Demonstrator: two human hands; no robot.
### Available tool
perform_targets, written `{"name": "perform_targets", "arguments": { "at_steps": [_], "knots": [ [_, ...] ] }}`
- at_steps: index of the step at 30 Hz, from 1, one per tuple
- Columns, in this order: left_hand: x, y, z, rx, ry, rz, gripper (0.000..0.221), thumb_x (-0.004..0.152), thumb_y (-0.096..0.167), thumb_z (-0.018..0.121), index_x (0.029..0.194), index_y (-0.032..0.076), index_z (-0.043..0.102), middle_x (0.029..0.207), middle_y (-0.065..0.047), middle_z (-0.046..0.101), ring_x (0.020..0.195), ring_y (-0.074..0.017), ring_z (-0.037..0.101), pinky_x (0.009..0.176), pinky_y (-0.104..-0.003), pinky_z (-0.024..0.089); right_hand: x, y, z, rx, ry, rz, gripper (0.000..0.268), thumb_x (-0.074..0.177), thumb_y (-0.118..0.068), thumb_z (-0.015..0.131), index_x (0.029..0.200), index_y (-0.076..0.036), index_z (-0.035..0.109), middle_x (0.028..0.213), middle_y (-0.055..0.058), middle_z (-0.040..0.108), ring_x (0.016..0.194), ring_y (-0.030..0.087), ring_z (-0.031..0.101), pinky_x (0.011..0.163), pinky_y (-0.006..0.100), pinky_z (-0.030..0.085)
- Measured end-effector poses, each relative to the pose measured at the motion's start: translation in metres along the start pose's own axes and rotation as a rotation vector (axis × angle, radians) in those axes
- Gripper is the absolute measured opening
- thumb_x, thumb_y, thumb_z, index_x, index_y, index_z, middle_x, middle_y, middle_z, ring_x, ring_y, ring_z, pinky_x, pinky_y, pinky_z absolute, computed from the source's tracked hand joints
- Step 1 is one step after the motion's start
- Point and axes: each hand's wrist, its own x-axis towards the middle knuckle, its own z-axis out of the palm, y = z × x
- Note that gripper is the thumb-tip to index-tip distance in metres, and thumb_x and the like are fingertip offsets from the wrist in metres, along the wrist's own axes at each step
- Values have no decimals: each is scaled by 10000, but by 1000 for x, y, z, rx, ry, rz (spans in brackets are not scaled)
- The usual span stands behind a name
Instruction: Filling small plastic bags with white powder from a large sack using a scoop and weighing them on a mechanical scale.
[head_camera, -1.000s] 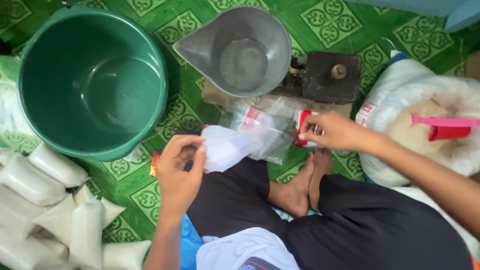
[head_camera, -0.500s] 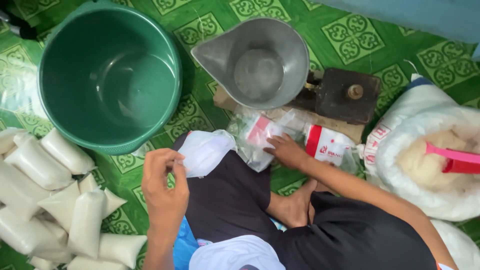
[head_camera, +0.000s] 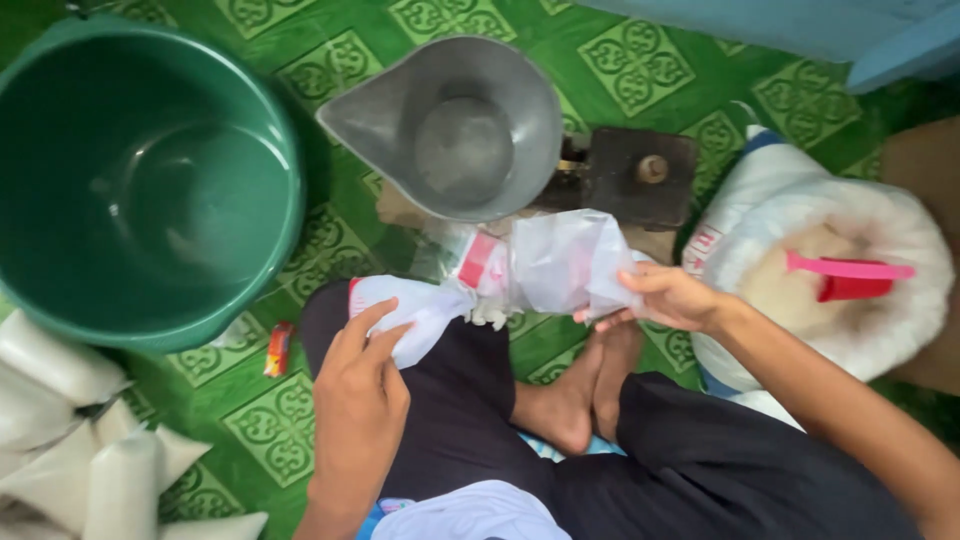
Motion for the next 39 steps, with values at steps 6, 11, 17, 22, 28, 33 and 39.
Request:
{"name": "perform_targets", "arguments": {
  "at_steps": [6,11,17,22,28,33,39],
  "knots": [
    [2,10,5,4,11,17,414,861,-106,475,1233,2,622,1253,-106,644,1132,-287,619,968,-396,482,-47,-17,3,141,-117,-45,682,936,-373,580,1400,91,393,1298,375,552,1224,547,524,938,565,467],
    [-1,19,-2,-48,-7,20,403,908,-45,473,1293,12,576,1331,-100,601,1189,-258,607,933,-357,495,-81,27,-76,234,79,-8,523,915,-274,562,1273,105,529,1213,257,636,1082,442,616,921,557,461],
    [-4,30,-7,-172,-46,8,399,931,47,493,1326,53,551,1350,-81,585,953,-178,618,707,-292,524,-91,10,-60,145,-26,-23,403,935,-125,505,1249,121,563,1245,241,634,1134,385,612,1001,501,415],
    [1,36,-5,-193,-78,-7,428,906,54,518,1332,72,549,1355,-70,580,696,-143,610,564,-280,500,-86,-3,-39,57,-16,0,413,933,-140,520,1251,120,563,1261,234,633,1147,369,616,997,480,439],
    [9,37,-15,-251,7,47,387,887,-17,508,1265,9,589,1331,-112,606,939,-161,646,607,-243,509,-79,24,-65,1,335,109,391,844,-87,538,1174,102,629,1149,217,693,1032,334,653,919,434,470],
    [19,28,-26,-208,106,135,359,899,-85,499,1230,-6,613,1246,-158,643,917,-200,651,637,-261,514,-65,44,-81,43,442,-19,273,831,-72,546,1026,77,668,974,173,725,869,286,684,824,386,498],
    [41,-31,5,27,269,251,396,798,-151,551,1139,-3,686,1099,-135,680,977,-304,684,797,-354,562,-45,54,-72,115,647,-11,372,838,-111,548,1168,27,646,1025,115,677,922,238,673,839,390,517]
  ]
}}
